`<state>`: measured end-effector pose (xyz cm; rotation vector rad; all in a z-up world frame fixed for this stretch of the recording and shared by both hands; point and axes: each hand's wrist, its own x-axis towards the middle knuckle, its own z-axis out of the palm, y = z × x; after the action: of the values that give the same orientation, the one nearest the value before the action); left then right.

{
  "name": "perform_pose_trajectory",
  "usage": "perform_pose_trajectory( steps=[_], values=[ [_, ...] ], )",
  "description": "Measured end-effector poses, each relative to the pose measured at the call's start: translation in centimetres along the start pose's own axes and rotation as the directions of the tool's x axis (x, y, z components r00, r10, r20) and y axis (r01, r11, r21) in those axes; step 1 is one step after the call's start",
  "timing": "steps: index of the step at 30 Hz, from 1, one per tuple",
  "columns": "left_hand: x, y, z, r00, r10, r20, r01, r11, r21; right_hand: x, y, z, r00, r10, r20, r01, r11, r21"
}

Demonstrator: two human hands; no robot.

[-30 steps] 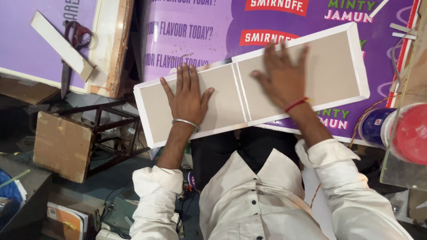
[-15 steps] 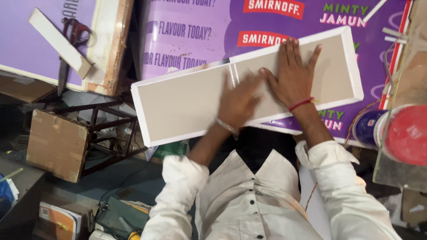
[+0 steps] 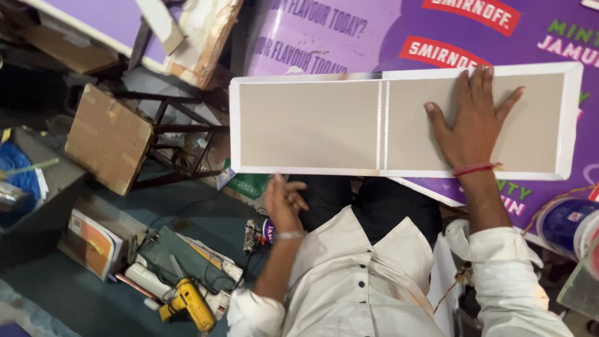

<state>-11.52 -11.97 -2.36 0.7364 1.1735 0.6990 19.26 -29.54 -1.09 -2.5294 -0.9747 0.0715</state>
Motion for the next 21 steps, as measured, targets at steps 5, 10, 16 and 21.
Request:
perform_pose_trajectory(
  steps=[5, 10, 16, 21],
  values=[
    [2.4, 1.6, 1.5, 0.991, 0.131, -0.018, -0.129, 0.989, 0.071, -0.7, -4.7, -1.3, 0.971, -0.080, 0.225, 0.073, 0.997, 0.037],
    [-2.7, 2.6, 3.6, 0.884, 0.462, 0.075, -0.467, 0.861, 0.203, -4.6, -14.0, -0.9, 0.837, -0.497, 0.229, 0.443, 0.861, 0.250],
    [-8.3, 3.1, 5.2, 0.559, 0.734, 0.385, -0.817, 0.566, 0.108, -6.6, -16.7, -2.6, 0.909, -0.416, -0.029, 0.407, 0.869, 0.281],
    [-6.6, 4.0, 6.0, 0.234, 0.827, 0.511, -0.957, 0.288, -0.028, -8.3, -13.2, -3.1, 0.851, -0.504, -0.145, 0.507, 0.719, 0.476]
  ],
)
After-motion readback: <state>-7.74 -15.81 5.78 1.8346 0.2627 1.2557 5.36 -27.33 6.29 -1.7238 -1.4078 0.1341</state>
